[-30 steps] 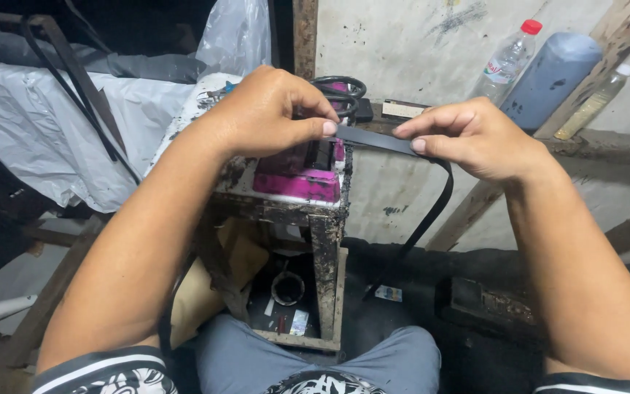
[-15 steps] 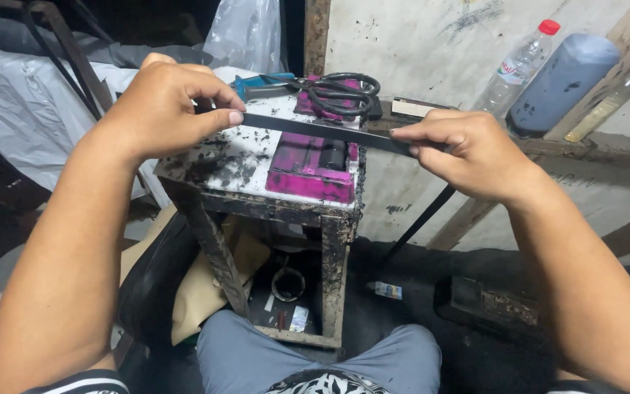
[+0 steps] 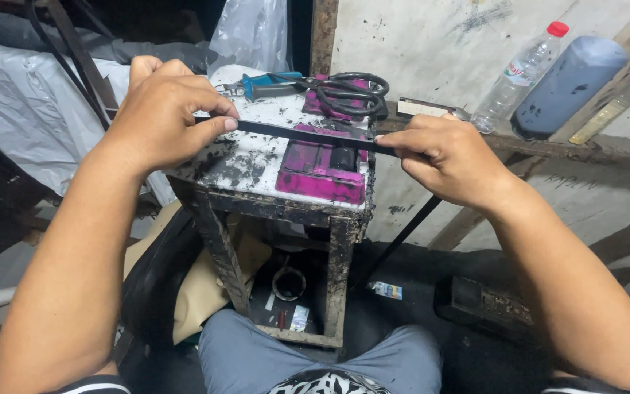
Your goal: Feeding leather strips through an edge-dyeing machine and hanging them on a line to dry using clothespins.
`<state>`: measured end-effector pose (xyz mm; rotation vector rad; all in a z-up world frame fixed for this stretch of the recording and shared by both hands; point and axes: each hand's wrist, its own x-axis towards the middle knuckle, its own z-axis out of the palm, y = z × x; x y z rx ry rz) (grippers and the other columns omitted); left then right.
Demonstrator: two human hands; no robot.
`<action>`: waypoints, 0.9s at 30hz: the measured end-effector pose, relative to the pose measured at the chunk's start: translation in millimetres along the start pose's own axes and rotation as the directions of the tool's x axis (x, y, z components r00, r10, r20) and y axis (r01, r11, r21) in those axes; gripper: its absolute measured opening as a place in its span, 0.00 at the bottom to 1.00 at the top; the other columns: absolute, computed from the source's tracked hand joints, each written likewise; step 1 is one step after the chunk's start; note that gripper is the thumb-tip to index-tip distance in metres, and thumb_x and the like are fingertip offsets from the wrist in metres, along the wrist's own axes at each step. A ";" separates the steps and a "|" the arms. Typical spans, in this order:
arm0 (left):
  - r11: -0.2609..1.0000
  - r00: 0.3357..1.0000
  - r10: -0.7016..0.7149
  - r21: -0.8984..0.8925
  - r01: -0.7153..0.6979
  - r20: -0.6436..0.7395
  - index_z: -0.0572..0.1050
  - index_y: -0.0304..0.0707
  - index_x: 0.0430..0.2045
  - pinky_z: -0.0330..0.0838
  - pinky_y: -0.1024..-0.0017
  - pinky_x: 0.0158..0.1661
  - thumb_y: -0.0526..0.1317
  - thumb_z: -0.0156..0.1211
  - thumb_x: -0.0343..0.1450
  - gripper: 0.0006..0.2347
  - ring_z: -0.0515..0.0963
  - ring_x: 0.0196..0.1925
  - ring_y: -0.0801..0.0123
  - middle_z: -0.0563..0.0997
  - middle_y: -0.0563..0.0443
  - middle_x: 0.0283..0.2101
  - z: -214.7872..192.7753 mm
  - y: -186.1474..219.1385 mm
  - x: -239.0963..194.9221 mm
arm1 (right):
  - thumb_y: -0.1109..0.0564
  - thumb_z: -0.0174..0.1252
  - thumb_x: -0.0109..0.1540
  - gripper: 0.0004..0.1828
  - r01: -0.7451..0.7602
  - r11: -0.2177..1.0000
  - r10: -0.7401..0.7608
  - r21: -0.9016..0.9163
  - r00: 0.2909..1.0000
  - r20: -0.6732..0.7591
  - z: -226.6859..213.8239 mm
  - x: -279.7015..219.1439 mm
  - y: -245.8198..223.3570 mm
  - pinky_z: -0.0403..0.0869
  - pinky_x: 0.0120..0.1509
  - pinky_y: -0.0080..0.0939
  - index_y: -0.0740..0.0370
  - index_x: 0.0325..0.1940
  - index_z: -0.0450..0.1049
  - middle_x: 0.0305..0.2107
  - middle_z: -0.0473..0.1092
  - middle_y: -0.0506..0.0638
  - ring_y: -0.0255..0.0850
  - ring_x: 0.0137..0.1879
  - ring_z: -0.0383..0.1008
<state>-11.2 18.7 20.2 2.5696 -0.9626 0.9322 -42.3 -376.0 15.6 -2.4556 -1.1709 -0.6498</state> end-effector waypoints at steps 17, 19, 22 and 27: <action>0.998 0.998 0.066 -0.016 -0.067 -0.023 0.86 0.47 0.29 0.52 0.62 0.55 0.38 0.74 0.66 0.03 0.69 0.42 0.64 0.83 0.60 0.33 16.1 16.4 9.0 | 0.70 0.59 0.55 0.22 -0.053 0.998 0.053 -0.023 0.999 -0.010 -13.4 -21.2 6.2 0.66 0.43 0.38 0.59 0.51 0.81 0.27 0.69 0.46 0.39 0.29 0.64; 0.996 0.997 0.078 -0.030 -0.079 -0.027 0.86 0.47 0.29 0.52 0.62 0.55 0.38 0.74 0.66 0.03 0.69 0.41 0.64 0.82 0.60 0.32 17.9 20.8 11.6 | 0.70 0.58 0.55 0.22 -0.075 0.997 0.075 -0.031 0.997 -0.012 -15.7 -26.3 8.2 0.66 0.44 0.38 0.59 0.51 0.82 0.27 0.69 0.46 0.39 0.29 0.64; 0.995 0.996 0.077 -0.054 -0.079 -0.033 0.87 0.49 0.29 0.52 0.63 0.54 0.38 0.75 0.65 0.03 0.68 0.40 0.66 0.83 0.61 0.32 21.0 28.0 16.3 | 0.70 0.59 0.55 0.21 -0.071 0.996 0.070 -0.060 0.997 -0.021 -19.7 -33.6 11.2 0.66 0.48 0.38 0.59 0.51 0.82 0.29 0.71 0.45 0.39 0.29 0.65; 0.987 0.990 0.131 -0.085 -0.134 -0.041 0.86 0.48 0.30 0.51 0.61 0.55 0.38 0.75 0.66 0.03 0.67 0.40 0.65 0.83 0.62 0.32 27.9 35.9 23.9 | 0.70 0.59 0.56 0.21 -0.098 0.991 0.094 -0.095 0.995 -0.040 -26.9 -45.6 14.1 0.65 0.49 0.37 0.58 0.51 0.82 0.27 0.69 0.45 0.39 0.31 0.66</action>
